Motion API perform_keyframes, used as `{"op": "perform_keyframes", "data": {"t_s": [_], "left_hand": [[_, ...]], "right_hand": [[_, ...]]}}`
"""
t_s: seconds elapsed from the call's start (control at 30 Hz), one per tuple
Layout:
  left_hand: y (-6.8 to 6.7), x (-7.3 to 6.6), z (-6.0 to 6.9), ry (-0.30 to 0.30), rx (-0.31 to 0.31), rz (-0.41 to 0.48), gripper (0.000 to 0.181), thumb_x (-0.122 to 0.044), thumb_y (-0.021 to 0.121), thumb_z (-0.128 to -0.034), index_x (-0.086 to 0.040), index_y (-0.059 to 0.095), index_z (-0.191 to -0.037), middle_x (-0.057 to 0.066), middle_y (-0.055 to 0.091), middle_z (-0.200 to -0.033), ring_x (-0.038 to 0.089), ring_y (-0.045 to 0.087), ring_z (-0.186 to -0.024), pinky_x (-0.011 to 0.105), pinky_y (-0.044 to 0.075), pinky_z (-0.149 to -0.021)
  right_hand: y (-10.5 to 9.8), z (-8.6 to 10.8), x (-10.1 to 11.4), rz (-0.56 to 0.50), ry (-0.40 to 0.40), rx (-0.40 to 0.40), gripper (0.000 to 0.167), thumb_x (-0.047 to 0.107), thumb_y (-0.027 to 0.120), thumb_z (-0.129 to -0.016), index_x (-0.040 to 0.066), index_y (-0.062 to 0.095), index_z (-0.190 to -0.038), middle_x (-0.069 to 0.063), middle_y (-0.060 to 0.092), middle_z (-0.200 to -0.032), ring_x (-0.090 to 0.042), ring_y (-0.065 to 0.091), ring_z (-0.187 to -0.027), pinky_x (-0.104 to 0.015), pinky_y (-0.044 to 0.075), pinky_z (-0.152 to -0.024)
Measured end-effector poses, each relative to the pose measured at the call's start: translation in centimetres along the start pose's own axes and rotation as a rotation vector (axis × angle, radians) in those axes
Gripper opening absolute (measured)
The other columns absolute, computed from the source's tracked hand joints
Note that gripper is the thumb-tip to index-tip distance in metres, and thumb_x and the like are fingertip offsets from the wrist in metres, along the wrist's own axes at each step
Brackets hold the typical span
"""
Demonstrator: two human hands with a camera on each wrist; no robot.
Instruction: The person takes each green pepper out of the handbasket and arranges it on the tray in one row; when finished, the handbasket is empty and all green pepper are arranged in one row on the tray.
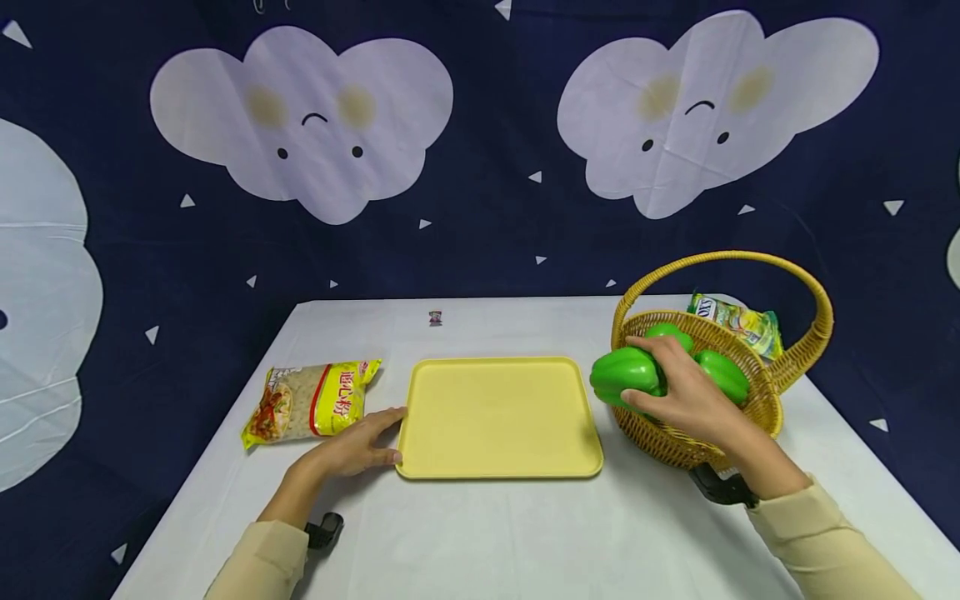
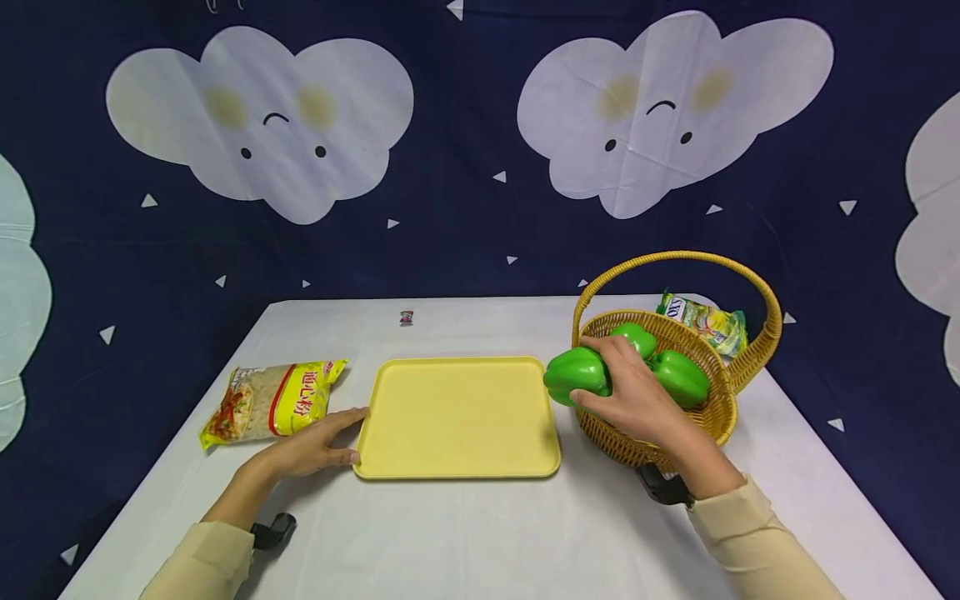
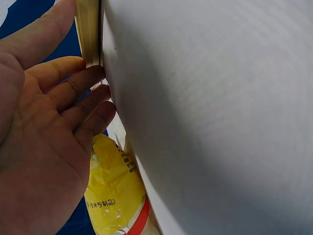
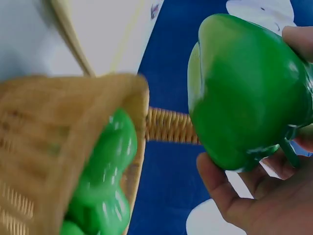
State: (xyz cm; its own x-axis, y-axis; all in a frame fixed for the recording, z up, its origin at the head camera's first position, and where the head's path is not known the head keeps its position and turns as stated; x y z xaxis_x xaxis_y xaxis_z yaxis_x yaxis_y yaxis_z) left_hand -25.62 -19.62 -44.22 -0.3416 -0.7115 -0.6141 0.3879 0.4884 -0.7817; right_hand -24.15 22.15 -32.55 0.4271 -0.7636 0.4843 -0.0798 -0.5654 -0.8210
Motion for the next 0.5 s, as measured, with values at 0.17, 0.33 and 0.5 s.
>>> {"op": "perform_keyframes", "data": {"t_s": [0.17, 0.33, 0.5], "left_hand": [[0.0, 0.0, 0.1, -0.008, -0.002, -0.004, 0.076, -0.025, 0.070, -0.0843, 0.003, 0.032, -0.144, 0.025, 0.034, -0.149, 0.044, 0.027, -0.140, 0.059, 0.024, -0.114], [0.0, 0.1, 0.0, -0.015, 0.000, -0.002, 0.076, -0.024, 0.070, -0.0843, 0.004, 0.032, -0.144, 0.025, 0.033, -0.149, 0.043, 0.027, -0.140, 0.058, 0.024, -0.114], [0.1, 0.2, -0.1, -0.018, 0.001, 0.007, 0.075, -0.023, 0.070, -0.0842, 0.004, 0.033, -0.144, 0.025, 0.034, -0.149, 0.043, 0.028, -0.140, 0.058, 0.024, -0.115]], "right_hand": [[1.6, -1.0, 0.9, -0.048, -0.014, 0.018, 0.071, 0.025, 0.070, -0.083, 0.005, 0.036, -0.142, -0.018, 0.043, -0.134, -0.028, 0.047, -0.108, -0.044, 0.045, -0.083], [3.2, -1.9, 1.6, -0.070, 0.005, 0.027, 0.076, 0.025, 0.073, -0.080, 0.004, 0.033, -0.141, -0.018, 0.044, -0.131, -0.029, 0.049, -0.109, -0.045, 0.046, -0.086], [4.8, -2.7, 2.4, -0.102, 0.022, 0.031, 0.076, 0.028, 0.075, -0.078, 0.006, 0.033, -0.139, -0.017, 0.046, -0.126, -0.029, 0.052, -0.106, -0.044, 0.048, -0.084]]}}
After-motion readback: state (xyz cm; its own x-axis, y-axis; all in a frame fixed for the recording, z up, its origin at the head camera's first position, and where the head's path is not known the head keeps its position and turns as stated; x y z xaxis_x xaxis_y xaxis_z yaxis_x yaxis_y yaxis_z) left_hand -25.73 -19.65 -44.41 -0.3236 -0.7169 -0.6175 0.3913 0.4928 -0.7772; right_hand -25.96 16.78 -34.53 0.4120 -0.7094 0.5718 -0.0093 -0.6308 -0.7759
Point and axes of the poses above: each hand's wrist, its own z-axis away from the middle knuckle, its own y-axis out of the palm, x = y × z, the point moved 6 cm from there along -z, towards the middle knuckle
